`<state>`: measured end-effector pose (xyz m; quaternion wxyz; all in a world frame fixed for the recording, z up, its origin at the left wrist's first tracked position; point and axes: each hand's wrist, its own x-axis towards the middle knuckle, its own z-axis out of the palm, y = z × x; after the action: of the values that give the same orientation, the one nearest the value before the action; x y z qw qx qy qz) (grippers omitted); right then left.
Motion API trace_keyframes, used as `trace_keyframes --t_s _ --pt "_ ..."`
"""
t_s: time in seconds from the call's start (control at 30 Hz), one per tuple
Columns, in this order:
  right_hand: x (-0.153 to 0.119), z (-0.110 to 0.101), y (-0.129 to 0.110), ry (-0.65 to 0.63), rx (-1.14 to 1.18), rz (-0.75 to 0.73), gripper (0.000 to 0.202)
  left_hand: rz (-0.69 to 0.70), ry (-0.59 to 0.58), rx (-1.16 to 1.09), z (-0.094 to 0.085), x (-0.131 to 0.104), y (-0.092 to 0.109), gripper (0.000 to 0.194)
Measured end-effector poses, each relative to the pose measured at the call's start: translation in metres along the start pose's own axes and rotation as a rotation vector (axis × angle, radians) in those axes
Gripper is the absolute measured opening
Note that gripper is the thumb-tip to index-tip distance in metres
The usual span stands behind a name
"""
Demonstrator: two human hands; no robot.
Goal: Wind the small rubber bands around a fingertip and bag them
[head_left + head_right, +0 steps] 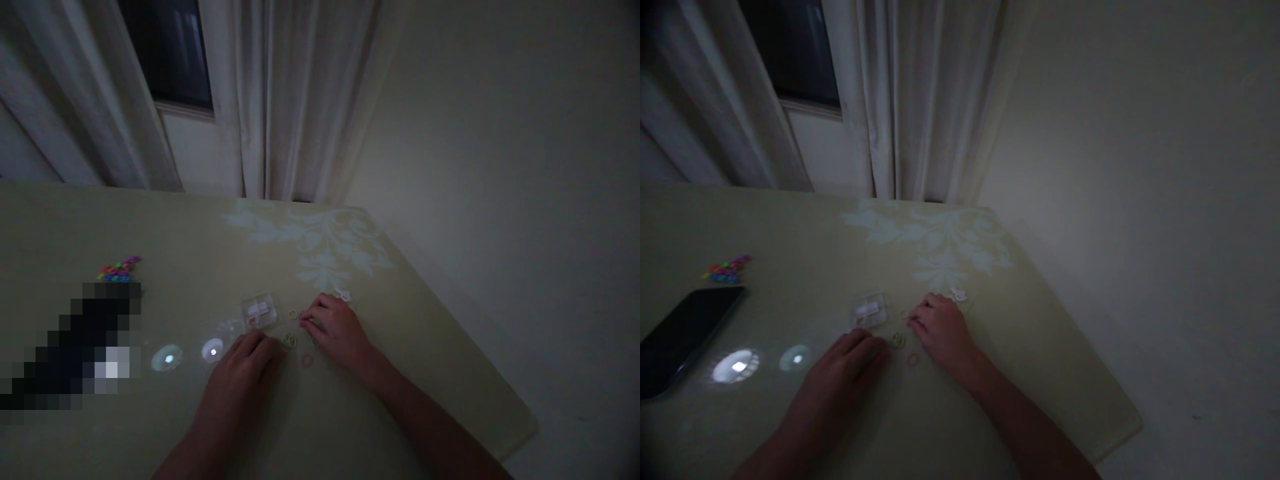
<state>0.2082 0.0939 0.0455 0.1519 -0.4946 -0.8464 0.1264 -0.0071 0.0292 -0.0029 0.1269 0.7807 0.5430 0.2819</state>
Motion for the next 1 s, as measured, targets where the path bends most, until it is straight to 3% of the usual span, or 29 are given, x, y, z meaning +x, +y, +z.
trace_keyframes --t_s 0.13,0.2,0.33,0.5,0.67,0.87,1.0 --pt "-0.021 0.012 -0.007 0.054 0.188 0.002 0.018 -0.120 -0.077 -0.083 0.003 -0.001 0.002 0.023" --pt "-0.026 0.013 -0.004 0.070 0.208 0.006 0.015 -0.144 -0.085 -0.117 0.003 -0.001 -0.001 0.023" --pt "-0.026 0.004 0.017 0.108 0.197 0.077 0.008 -0.133 -0.083 -0.224 0.003 -0.001 -0.008 0.023" --pt "-0.027 -0.001 0.037 0.071 0.287 0.139 0.007 -0.111 0.003 -0.275 0.005 -0.004 -0.010 0.020" --pt "-0.029 0.006 0.029 0.054 0.323 0.125 0.008 -0.043 0.069 -0.242 0.004 -0.006 -0.012 0.016" --pt "-0.030 0.000 0.028 -0.028 0.357 0.094 0.009 0.020 0.029 -0.172 0.006 -0.013 -0.018 0.019" --pt "-0.033 -0.006 0.027 -0.145 0.286 0.035 0.008 0.176 -0.047 -0.095 0.008 -0.016 -0.011 0.025"
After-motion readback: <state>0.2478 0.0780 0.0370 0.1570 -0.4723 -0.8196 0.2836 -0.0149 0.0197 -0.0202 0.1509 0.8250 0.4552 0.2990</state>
